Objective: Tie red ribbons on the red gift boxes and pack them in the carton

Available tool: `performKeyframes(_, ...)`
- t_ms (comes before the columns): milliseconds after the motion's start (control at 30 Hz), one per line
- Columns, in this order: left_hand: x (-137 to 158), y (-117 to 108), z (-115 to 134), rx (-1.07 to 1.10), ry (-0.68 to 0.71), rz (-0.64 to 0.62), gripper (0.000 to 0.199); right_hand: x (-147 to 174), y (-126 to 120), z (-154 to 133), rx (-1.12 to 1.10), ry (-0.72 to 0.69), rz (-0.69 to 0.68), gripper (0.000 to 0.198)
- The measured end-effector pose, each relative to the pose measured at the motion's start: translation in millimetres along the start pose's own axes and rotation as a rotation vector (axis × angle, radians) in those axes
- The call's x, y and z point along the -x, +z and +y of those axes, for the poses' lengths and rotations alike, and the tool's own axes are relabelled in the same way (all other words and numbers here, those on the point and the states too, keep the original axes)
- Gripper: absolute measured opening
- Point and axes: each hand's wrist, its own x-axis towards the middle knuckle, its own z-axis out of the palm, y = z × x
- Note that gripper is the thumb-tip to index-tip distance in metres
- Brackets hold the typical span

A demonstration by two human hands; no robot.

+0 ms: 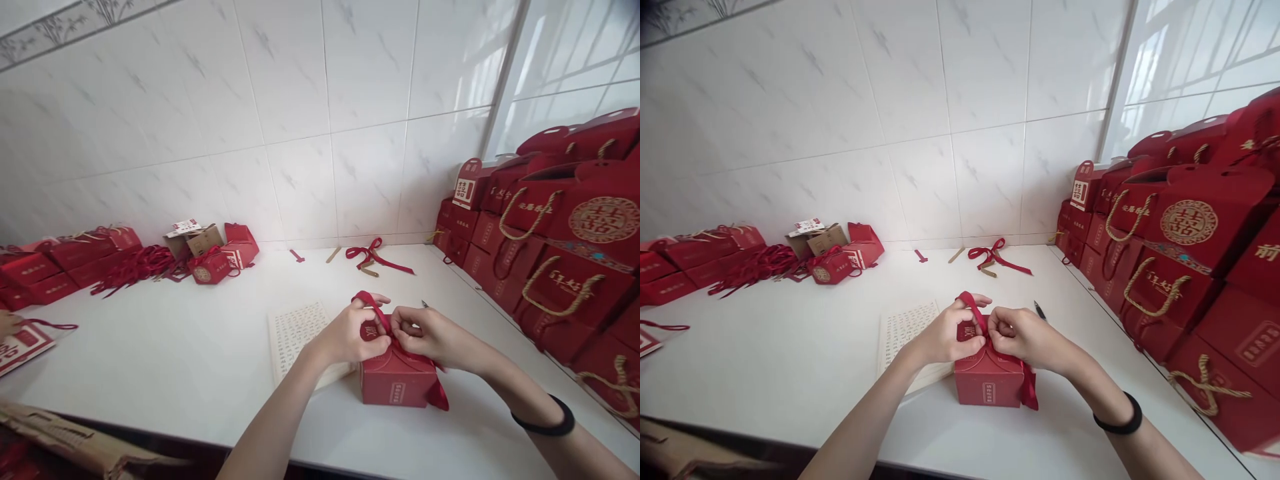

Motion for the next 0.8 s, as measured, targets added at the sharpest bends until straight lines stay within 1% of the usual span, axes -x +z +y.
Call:
performKeyframes(100,0.2,2.1,-1.3,0.03,0.008,0.022,0.007,0.9,-0.2,-1.2,-0.026,0.018,-0.025,0.005)
performKeyframes(233,0.6,3.2,-1.4,0.015,0.008,0.043,0.005,2.0,0.9,1.5,-0.05,0.029,-0.005,0.009)
performKeyframes(367,0.9,2.3,-0.9,0.023,0.038,0.014,0.004,2.5,1.1,4.0,-0.047,0.037,-0.013,0.017)
performKeyframes(467,0.6,3.1,-3.4,0.059,0.024,0.005,0.006,3.3,-0.4,3.5,-0.024,0.045,-0.042,0.019)
performKeyframes(633,-1.1,5.9,-9.4,0.096,0.028,0.052,0.008,5.5,-3.4,3.0,0.005,0.038,-0.039,0.021)
performKeyframes(700,-1.7,6.1,-9.8,0.112,0.037,0.06,0.008,5.8,-3.3,2.9,-0.013,0.043,-0.027,0.024)
performKeyframes(800,-2.2,5.8,-7.5,0.146,0.013,0.061,0.008,5.3,-1.9,1.5,-0.068,0.053,-0.021,0.029)
